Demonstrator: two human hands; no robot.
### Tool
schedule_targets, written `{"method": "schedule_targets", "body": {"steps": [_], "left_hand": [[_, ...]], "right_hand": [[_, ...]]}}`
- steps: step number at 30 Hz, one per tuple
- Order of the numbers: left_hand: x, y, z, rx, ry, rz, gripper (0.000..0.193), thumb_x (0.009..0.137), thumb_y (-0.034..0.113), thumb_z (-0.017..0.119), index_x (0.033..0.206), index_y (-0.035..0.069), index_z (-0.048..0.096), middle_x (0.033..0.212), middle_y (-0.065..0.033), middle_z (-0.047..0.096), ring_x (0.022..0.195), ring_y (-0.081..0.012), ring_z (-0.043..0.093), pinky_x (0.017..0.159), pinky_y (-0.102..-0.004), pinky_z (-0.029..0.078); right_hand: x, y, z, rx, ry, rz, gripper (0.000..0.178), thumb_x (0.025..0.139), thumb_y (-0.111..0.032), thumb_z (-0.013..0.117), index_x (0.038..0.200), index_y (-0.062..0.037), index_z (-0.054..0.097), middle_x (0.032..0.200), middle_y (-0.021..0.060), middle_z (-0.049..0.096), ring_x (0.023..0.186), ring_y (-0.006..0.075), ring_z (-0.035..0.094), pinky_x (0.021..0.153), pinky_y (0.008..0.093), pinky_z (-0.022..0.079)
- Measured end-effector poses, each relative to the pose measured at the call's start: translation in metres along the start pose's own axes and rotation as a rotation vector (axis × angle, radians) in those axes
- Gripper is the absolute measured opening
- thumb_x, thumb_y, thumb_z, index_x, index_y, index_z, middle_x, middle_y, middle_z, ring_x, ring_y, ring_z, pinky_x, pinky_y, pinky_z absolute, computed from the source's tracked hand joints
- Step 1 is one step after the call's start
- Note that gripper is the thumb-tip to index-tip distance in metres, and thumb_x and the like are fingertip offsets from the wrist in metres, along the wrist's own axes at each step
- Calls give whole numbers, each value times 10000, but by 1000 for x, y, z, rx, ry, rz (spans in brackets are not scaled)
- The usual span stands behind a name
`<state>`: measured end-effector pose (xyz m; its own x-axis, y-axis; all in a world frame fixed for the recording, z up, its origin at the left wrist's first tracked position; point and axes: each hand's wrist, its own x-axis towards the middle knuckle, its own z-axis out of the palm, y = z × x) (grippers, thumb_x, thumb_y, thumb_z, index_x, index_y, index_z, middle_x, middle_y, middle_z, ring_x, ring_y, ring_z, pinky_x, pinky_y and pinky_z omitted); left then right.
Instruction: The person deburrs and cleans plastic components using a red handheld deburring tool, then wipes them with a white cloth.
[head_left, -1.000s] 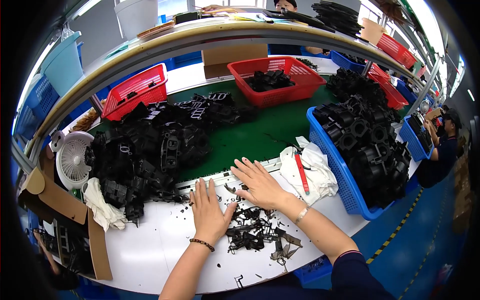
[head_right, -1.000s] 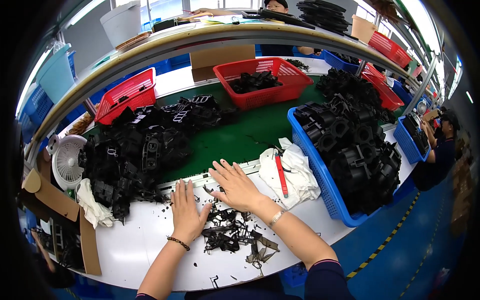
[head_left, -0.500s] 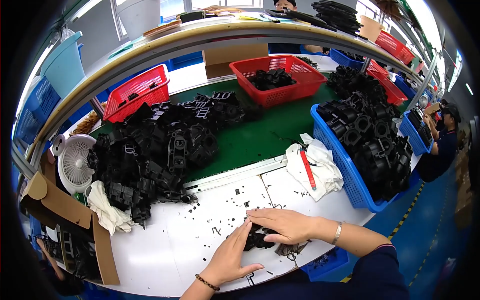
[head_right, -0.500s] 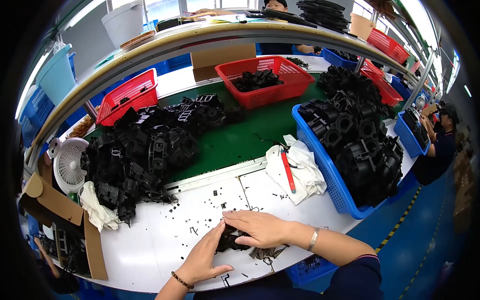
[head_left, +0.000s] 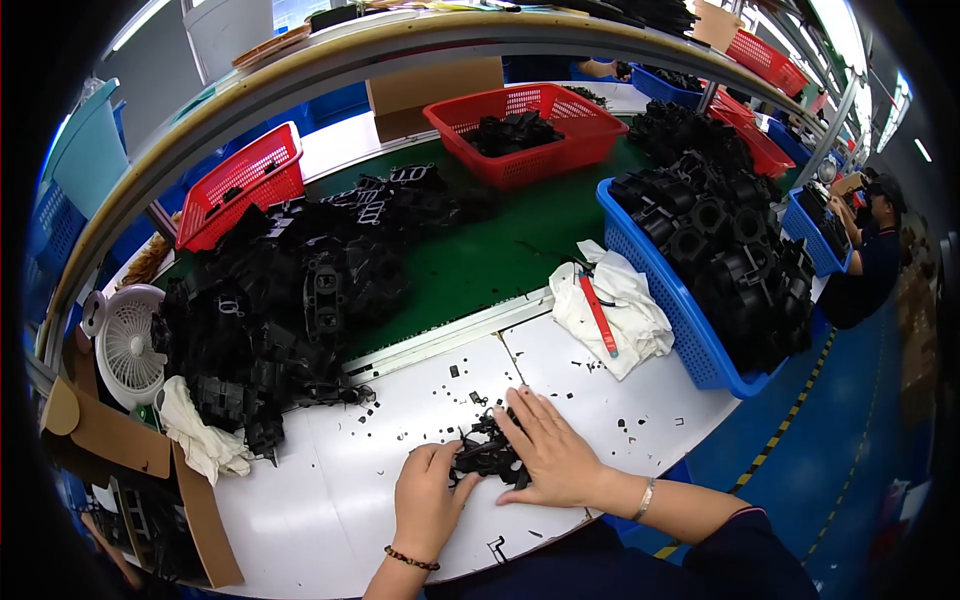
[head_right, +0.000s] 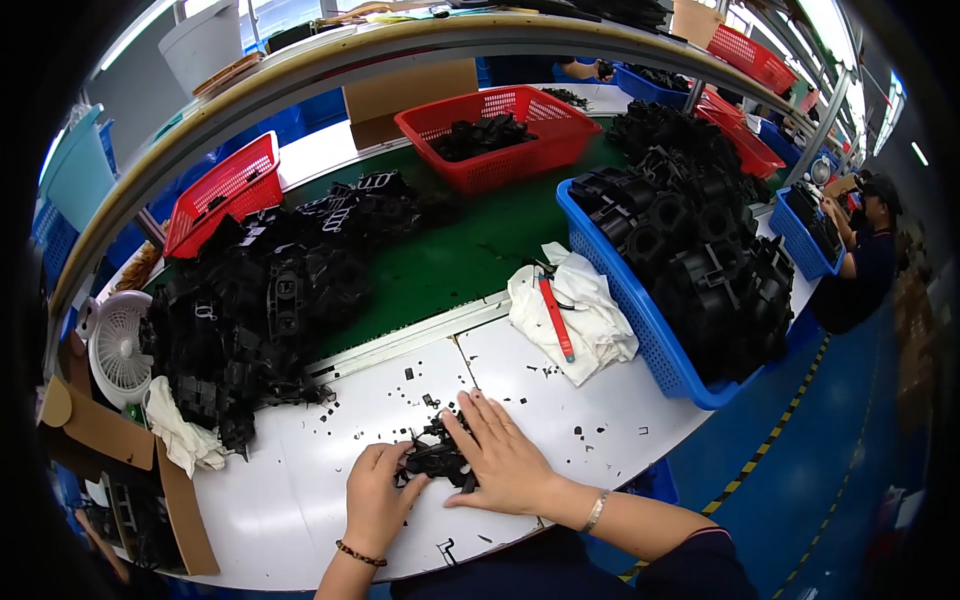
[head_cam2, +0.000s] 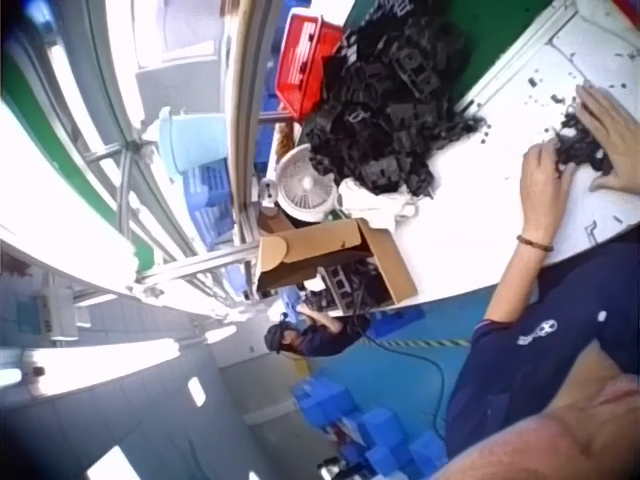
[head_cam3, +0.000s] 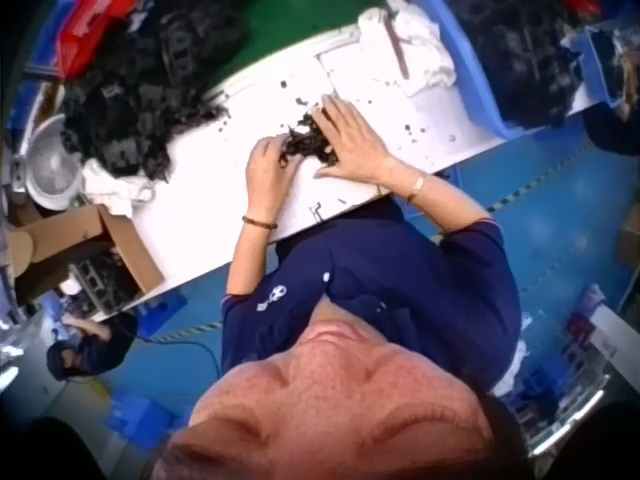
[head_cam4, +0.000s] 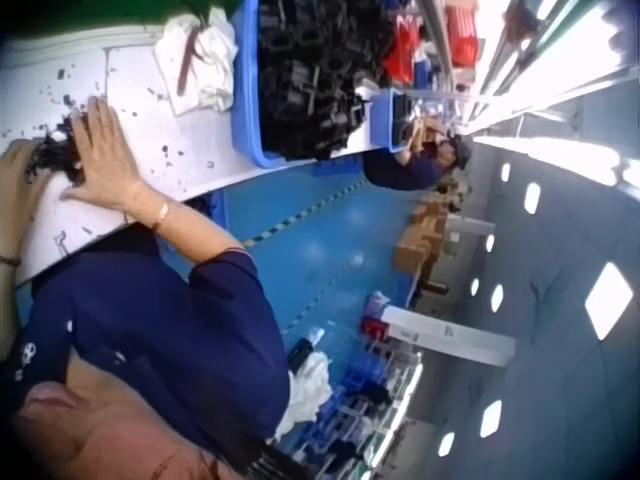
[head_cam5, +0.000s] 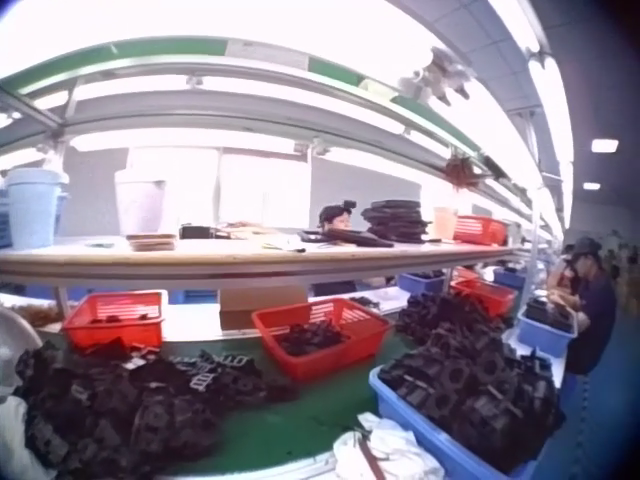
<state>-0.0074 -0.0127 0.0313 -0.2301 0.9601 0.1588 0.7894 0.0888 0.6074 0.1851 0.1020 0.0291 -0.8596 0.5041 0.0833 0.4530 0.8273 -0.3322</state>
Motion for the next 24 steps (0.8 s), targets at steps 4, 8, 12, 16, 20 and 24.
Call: {"method": "schedule_targets", "body": {"steps": [4,8,12,16,20,24], "left_hand": [[11,14,3,-381,-31,-274,460,822,-21,731,1247,12,557,1030,-161,703,915,-255,714,794,-316,578],[5,4,6,-672,54,-231,496,879,-54,658,1316,-37,425,1208,-230,637,1134,-277,664,962,-357,548],[-7,8,6,-525,254,-140,523,840,-28,716,1297,-29,462,1263,-224,588,1190,-285,608,978,-371,528],[-33,20,-6,-276,55,-121,523,734,101,844,1191,30,598,1082,-127,605,944,-276,585,813,-369,510],[-53,31,-19,-126,-219,103,361,749,79,813,1066,50,643,1115,-136,619,1016,-301,598,856,-398,509],[-64,19,-19,-203,-204,212,237,775,120,776,991,69,693,915,-110,635,864,-304,614,785,-406,501]], "right_hand": [[43,-12,26,43,29,-82,1026,851,-586,668,1557,4,213,1570,318,233,1495,441,187,1228,527,143],[69,-14,37,113,82,-155,874,867,-346,711,1561,-66,260,1555,254,325,1469,404,284,1223,508,207],[88,-1,42,168,178,-239,650,852,-96,687,1459,-92,455,1508,177,440,1419,363,390,1188,473,324],[103,20,38,211,224,-305,485,813,46,650,1289,-36,610,1424,148,542,1382,322,451,1153,416,398],[73,52,18,232,140,-345,459,810,68,645,1261,-9,624,1391,136,575,1342,303,504,1127,394,434],[20,52,-4,287,110,-339,468,820,-19,695,1275,25,596,1395,169,559,1344,332,491,1123,427,428]]}}
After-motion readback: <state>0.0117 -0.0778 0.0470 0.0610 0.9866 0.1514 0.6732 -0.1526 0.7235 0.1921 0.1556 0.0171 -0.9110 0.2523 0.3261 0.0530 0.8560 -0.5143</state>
